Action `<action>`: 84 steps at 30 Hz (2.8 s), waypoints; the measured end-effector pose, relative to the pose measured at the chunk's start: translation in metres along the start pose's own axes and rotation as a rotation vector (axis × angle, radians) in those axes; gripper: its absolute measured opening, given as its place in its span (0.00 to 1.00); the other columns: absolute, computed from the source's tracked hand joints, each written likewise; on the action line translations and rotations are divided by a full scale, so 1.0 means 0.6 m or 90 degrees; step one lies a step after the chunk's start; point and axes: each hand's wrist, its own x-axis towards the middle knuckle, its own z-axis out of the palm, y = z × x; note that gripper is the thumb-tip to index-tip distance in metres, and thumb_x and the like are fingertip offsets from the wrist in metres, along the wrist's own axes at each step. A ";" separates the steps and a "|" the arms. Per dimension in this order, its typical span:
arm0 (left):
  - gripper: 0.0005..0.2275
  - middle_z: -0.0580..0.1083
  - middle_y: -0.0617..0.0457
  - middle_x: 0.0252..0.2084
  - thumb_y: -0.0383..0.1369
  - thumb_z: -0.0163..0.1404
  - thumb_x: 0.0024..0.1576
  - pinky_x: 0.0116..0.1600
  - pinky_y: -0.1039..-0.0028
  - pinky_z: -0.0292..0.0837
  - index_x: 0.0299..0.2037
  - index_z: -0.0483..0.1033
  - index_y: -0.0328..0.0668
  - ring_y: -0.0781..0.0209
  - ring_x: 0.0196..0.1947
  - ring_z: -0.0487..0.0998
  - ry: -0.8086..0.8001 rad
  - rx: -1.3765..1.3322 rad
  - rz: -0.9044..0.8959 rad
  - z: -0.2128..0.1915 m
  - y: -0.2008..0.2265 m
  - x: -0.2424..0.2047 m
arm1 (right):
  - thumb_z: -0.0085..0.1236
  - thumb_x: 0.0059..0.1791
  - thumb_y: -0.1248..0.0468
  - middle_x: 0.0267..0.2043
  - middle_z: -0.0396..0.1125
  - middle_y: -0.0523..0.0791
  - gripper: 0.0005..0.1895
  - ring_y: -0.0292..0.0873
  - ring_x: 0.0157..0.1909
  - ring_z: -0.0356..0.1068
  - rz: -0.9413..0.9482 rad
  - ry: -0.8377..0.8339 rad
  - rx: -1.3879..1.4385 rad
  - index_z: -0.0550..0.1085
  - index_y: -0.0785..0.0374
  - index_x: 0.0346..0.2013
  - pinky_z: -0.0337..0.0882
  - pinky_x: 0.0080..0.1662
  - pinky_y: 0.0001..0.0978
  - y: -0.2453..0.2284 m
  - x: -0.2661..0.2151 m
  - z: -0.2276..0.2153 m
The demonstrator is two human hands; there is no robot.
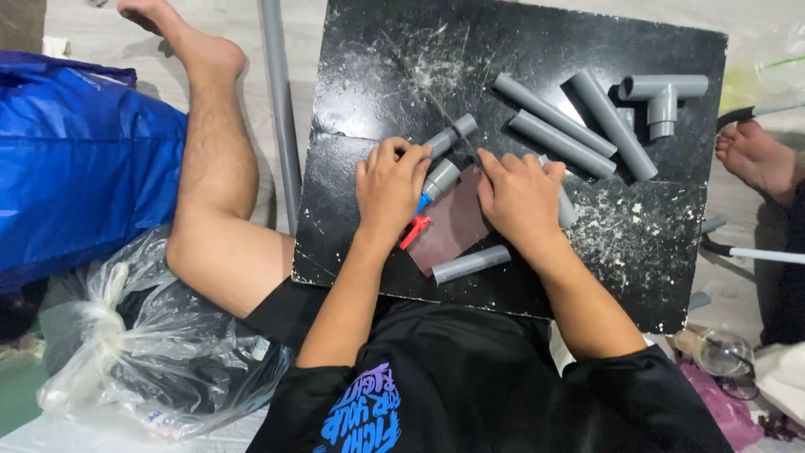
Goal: Sanding the ends of several PVC pipe sections using a piece of sandpaper fixed to a board on the floor.
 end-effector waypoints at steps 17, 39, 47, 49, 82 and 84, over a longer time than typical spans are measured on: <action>0.21 0.61 0.47 0.65 0.48 0.51 0.62 0.62 0.40 0.57 0.65 0.69 0.63 0.42 0.66 0.62 -0.143 -0.024 0.081 -0.044 0.043 -0.024 | 0.53 0.54 0.58 0.31 0.63 0.41 0.20 0.46 0.38 0.69 0.045 0.049 -0.016 0.75 0.51 0.62 0.55 0.44 0.41 -0.004 -0.002 0.021; 0.28 0.68 0.51 0.56 0.43 0.60 0.55 0.52 0.58 0.66 0.66 0.66 0.50 0.50 0.53 0.74 -0.122 0.047 0.133 -0.046 0.017 -0.049 | 0.55 0.56 0.51 0.56 0.70 0.40 0.21 0.43 0.64 0.63 -0.109 -0.023 0.104 0.70 0.51 0.62 0.48 0.60 0.48 -0.037 0.011 -0.005; 0.30 0.69 0.48 0.54 0.40 0.59 0.57 0.52 0.58 0.66 0.70 0.63 0.49 0.49 0.48 0.76 -0.098 0.069 0.147 -0.041 0.005 -0.074 | 0.60 0.54 0.54 0.69 0.63 0.47 0.24 0.52 0.71 0.57 -0.071 -0.046 0.106 0.71 0.57 0.63 0.48 0.62 0.54 -0.041 0.006 -0.015; 0.29 0.69 0.49 0.54 0.41 0.58 0.58 0.52 0.59 0.65 0.70 0.63 0.50 0.50 0.47 0.76 -0.075 0.066 0.144 -0.035 0.004 -0.075 | 0.58 0.55 0.55 0.70 0.63 0.47 0.19 0.54 0.72 0.57 -0.064 -0.060 0.119 0.74 0.58 0.59 0.48 0.63 0.56 -0.037 0.008 -0.010; 0.25 0.62 0.41 0.66 0.35 0.64 0.53 0.68 0.54 0.58 0.63 0.74 0.51 0.43 0.64 0.66 0.101 -0.036 0.082 -0.011 0.010 -0.094 | 0.58 0.59 0.64 0.56 0.70 0.51 0.09 0.50 0.54 0.67 0.003 0.093 0.129 0.80 0.65 0.50 0.56 0.58 0.42 0.003 0.028 -0.021; 0.25 0.58 0.41 0.69 0.34 0.63 0.52 0.71 0.50 0.57 0.62 0.74 0.51 0.39 0.69 0.62 0.101 -0.040 0.069 -0.010 0.010 -0.094 | 0.63 0.57 0.66 0.66 0.60 0.53 0.19 0.56 0.61 0.62 0.041 0.089 0.081 0.75 0.69 0.61 0.57 0.57 0.47 0.019 0.033 -0.020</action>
